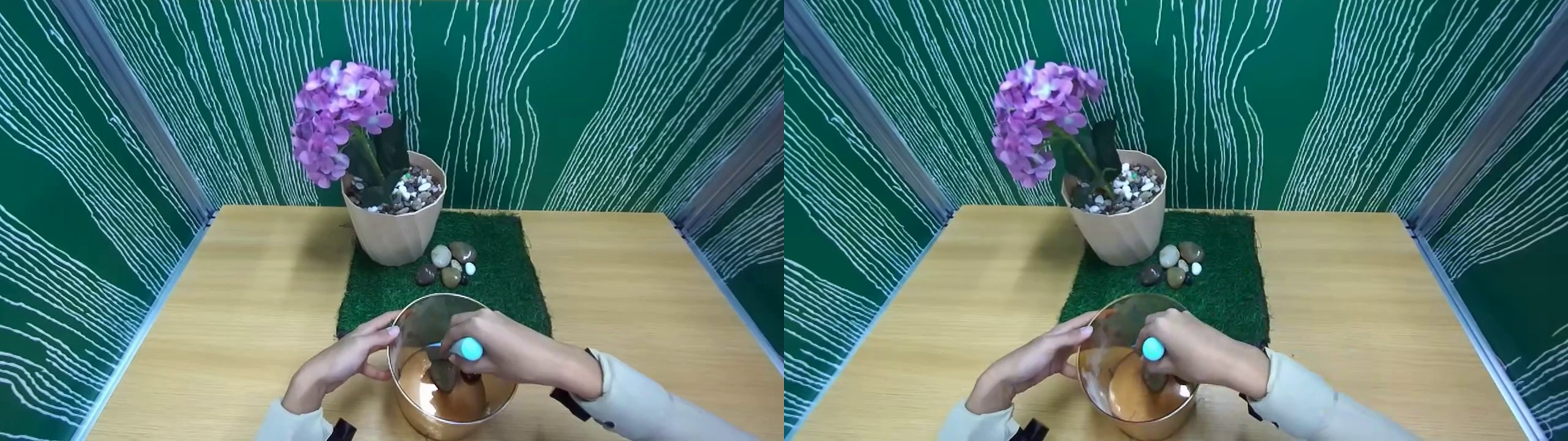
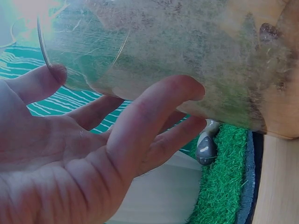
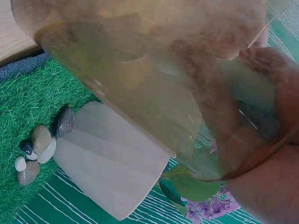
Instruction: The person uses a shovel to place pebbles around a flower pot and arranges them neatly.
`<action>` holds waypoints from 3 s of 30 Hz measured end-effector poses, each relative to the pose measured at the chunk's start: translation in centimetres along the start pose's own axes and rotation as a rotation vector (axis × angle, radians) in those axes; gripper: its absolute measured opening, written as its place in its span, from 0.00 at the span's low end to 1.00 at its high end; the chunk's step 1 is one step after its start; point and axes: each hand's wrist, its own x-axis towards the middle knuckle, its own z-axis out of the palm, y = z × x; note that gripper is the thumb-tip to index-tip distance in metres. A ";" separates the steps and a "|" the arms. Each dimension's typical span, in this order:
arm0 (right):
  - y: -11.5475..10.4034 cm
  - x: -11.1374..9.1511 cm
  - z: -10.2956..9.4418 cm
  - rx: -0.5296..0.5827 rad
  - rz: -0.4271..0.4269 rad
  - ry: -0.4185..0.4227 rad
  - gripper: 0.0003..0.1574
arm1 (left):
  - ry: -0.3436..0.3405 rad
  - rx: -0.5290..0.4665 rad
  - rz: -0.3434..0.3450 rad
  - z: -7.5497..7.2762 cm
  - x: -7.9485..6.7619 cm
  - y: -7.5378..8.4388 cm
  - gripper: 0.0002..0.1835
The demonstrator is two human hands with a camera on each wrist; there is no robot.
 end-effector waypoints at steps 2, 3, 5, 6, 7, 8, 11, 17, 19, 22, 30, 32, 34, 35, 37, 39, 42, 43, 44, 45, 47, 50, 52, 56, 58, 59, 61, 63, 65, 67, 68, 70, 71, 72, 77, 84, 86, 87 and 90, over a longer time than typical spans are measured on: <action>-0.1 0.0 -0.1 0.018 0.000 -0.016 0.10 | 0.000 0.006 -0.001 0.0 0.0 0.0 0.31; -0.1 0.0 -0.1 0.023 -0.003 -0.021 0.10 | 0.001 0.008 -0.002 0.0 0.0 0.0 0.31; -0.1 0.1 -0.1 0.043 -0.001 -0.037 0.09 | 0.004 0.009 -0.003 0.0 0.0 0.0 0.31; -0.1 0.2 -0.1 0.052 0.003 -0.044 0.09 | 0.005 0.010 -0.003 0.0 0.0 0.0 0.31; -0.1 0.2 -0.1 0.057 0.004 -0.048 0.09 | 0.006 0.011 -0.004 0.0 0.0 0.0 0.31; -0.1 0.2 -0.1 0.061 0.003 -0.052 0.08 | 0.008 0.011 -0.004 0.0 0.0 0.0 0.31; -0.1 0.3 -0.2 0.084 0.017 -0.064 0.09 | 0.011 0.012 -0.004 0.0 0.0 0.0 0.31; -0.3 0.3 -0.5 0.164 0.048 -0.098 0.08 | 0.017 0.007 -0.007 0.1 -0.1 0.0 0.31; -0.3 0.3 -0.5 0.191 0.052 -0.110 0.08 | 0.016 0.004 -0.007 0.1 -0.1 0.0 0.31; -0.3 0.4 -0.4 0.226 0.068 -0.130 0.08 | 0.013 0.001 -0.010 0.1 -0.1 0.0 0.32; 0.0 0.7 -0.6 0.330 0.115 -0.185 0.10 | 0.009 0.003 -0.010 0.1 -0.1 0.1 0.31; 0.2 0.8 -0.8 0.378 0.128 -0.193 0.10 | 0.009 0.002 -0.010 0.1 -0.1 0.1 0.31; 0.4 0.9 -0.8 0.424 0.139 -0.197 0.10 | 0.010 0.000 -0.009 0.1 -0.1 0.0 0.31; 0.5 1.0 -0.9 0.444 0.147 -0.198 0.10 | 0.010 0.001 -0.008 0.1 -0.1 0.0 0.31; 0.5 1.1 -0.9 0.481 0.166 -0.206 0.10 | 0.009 -0.004 -0.006 0.1 -0.1 0.0 0.31; 0.5 1.1 -0.9 0.496 0.173 -0.218 0.10 | 0.010 -0.006 -0.002 0.1 -0.1 -0.1 0.31; 0.4 1.2 -0.8 0.476 0.155 -0.245 0.10 | 0.010 -0.013 0.000 0.1 -0.1 -0.1 0.31; 0.4 1.2 -0.7 0.466 0.145 -0.254 0.09 | 0.010 -0.016 0.000 0.1 0.0 -0.1 0.31; 0.3 1.2 -0.6 0.454 0.133 -0.261 0.09 | 0.008 -0.016 -0.001 0.1 0.0 -0.1 0.31; 0.3 1.3 -0.5 0.443 0.121 -0.268 0.09 | 0.007 -0.019 -0.001 0.1 0.0 -0.1 0.31; 0.2 1.3 -0.4 0.418 0.099 -0.274 0.08 | 0.005 -0.020 -0.002 0.1 0.0 -0.1 0.31; 0.3 1.4 -0.2 0.385 0.066 -0.269 0.08 | 0.004 -0.019 0.001 0.2 0.0 -0.1 0.31; 0.4 1.5 -0.1 0.374 0.046 -0.263 0.07 | 0.004 -0.016 0.001 0.2 0.0 -0.1 0.31; 0.6 1.6 -0.1 0.396 0.039 -0.274 0.08 | 0.002 -0.011 -0.006 0.2 0.0 -0.1 0.31; 0.7 1.6 0.0 0.401 0.045 -0.277 0.08 | -0.001 -0.013 -0.008 0.2 0.0 -0.1 0.31; 0.8 1.7 0.0 0.403 0.050 -0.277 0.08 | -0.002 -0.013 -0.009 0.2 0.1 -0.1 0.30; 0.8 1.7 0.0 0.405 0.067 -0.274 0.08 | -0.005 -0.014 -0.008 0.2 0.1 -0.1 0.30; 0.7 1.8 0.0 0.410 0.091 -0.270 0.09 | -0.006 -0.010 -0.008 0.1 0.0 0.0 0.30; 0.7 1.8 0.0 0.458 0.131 -0.276 0.10 | -0.003 -0.006 -0.007 0.1 -0.1 0.0 0.31; 0.7 1.8 -0.1 0.505 0.174 -0.273 0.11 | 0.003 -0.006 -0.008 0.1 -0.1 0.0 0.31; 0.7 1.9 -0.2 0.528 0.193 -0.270 0.12 | 0.004 -0.004 -0.007 0.2 -0.1 0.0 0.31; 0.7 1.9 -0.3 0.576 0.228 -0.270 0.13 | 0.006 -0.008 -0.006 0.2 -0.1 0.0 0.31; 0.7 2.0 -0.4 0.582 0.240 -0.267 0.13 | 0.007 -0.009 -0.005 0.2 -0.1 0.0 0.31; 0.7 2.0 -0.4 0.582 0.248 -0.263 0.14 | 0.009 -0.008 -0.006 0.2 -0.1 0.0 0.31; 0.7 2.0 -0.6 0.602 0.270 -0.259 0.14 | 0.010 -0.004 -0.009 0.3 -0.2 0.0 0.31; 0.8 2.0 -0.8 0.632 0.265 -0.265 0.15 | 0.010 -0.002 -0.003 0.3 -0.1 0.0 0.31; 0.7 1.9 -1.0 0.635 0.263 -0.263 0.15 | 0.007 -0.001 -0.004 0.2 -0.1 0.0 0.31; 0.8 1.9 -1.1 0.639 0.264 -0.261 0.15 | 0.005 0.000 -0.004 0.2 -0.1 0.0 0.31; 0.8 1.8 -1.6 0.657 0.259 -0.254 0.15 | 0.003 0.001 -0.007 0.2 -0.1 0.0 0.31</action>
